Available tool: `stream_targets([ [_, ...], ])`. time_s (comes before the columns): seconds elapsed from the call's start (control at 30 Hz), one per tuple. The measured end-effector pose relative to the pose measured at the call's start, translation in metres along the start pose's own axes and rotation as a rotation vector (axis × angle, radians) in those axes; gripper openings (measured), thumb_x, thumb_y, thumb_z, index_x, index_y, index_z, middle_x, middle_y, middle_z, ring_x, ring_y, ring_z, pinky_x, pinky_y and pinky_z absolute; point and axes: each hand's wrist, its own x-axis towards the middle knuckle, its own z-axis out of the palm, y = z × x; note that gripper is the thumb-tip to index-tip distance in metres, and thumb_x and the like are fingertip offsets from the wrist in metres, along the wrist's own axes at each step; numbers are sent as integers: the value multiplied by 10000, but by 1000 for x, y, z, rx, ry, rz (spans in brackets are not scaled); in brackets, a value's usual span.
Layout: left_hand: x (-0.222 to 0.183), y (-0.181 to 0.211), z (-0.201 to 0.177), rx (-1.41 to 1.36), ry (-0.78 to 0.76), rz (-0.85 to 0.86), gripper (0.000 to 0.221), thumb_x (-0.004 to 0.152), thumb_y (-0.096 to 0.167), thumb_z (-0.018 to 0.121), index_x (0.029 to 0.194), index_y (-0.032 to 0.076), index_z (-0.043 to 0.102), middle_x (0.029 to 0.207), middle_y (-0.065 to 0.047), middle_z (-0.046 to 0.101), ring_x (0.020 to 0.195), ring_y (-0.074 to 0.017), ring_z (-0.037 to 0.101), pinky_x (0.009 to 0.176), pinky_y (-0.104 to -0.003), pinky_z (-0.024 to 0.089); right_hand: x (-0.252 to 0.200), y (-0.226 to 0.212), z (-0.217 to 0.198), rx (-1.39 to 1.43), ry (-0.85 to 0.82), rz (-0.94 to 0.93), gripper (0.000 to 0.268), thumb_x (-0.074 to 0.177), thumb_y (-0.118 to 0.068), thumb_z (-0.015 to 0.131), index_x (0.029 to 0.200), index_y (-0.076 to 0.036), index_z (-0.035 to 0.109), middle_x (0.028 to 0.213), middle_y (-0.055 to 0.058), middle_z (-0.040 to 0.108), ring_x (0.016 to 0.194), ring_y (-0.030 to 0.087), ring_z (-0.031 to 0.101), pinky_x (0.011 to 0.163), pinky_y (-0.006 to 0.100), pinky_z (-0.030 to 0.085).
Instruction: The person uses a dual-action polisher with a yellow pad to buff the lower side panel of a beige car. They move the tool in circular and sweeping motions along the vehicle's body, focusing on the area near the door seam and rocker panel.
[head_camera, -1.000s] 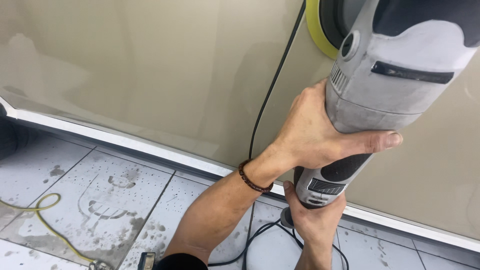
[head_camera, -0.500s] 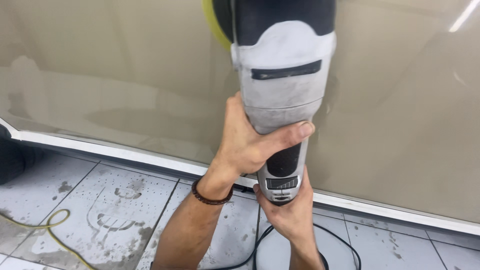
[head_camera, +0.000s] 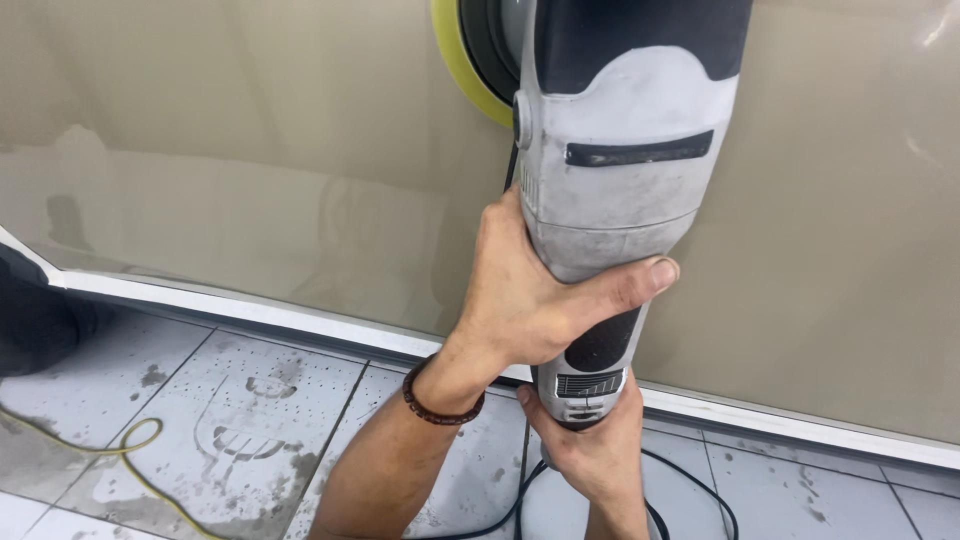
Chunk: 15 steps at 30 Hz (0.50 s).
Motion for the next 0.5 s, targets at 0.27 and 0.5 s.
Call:
stream_targets([
  [0.27,1,-5,-7,-69,-30,36,333,697,308,831,890,60,720,861,-52,763,817,-154,753,703,-295,665,8,-9,9,42,-84,168,632,579,-144,950,1126,-109,636,883,33,792,762,142,727,722,300,594],
  [0.5,-4,-8,-14,-72,-39,17,266,742,262,829,879,65,712,862,-49,749,823,-157,748,711,-291,670,9,-13,16,157,-190,106,696,629,-120,902,1255,-108,599,960,40,801,809,139,772,725,291,637],
])
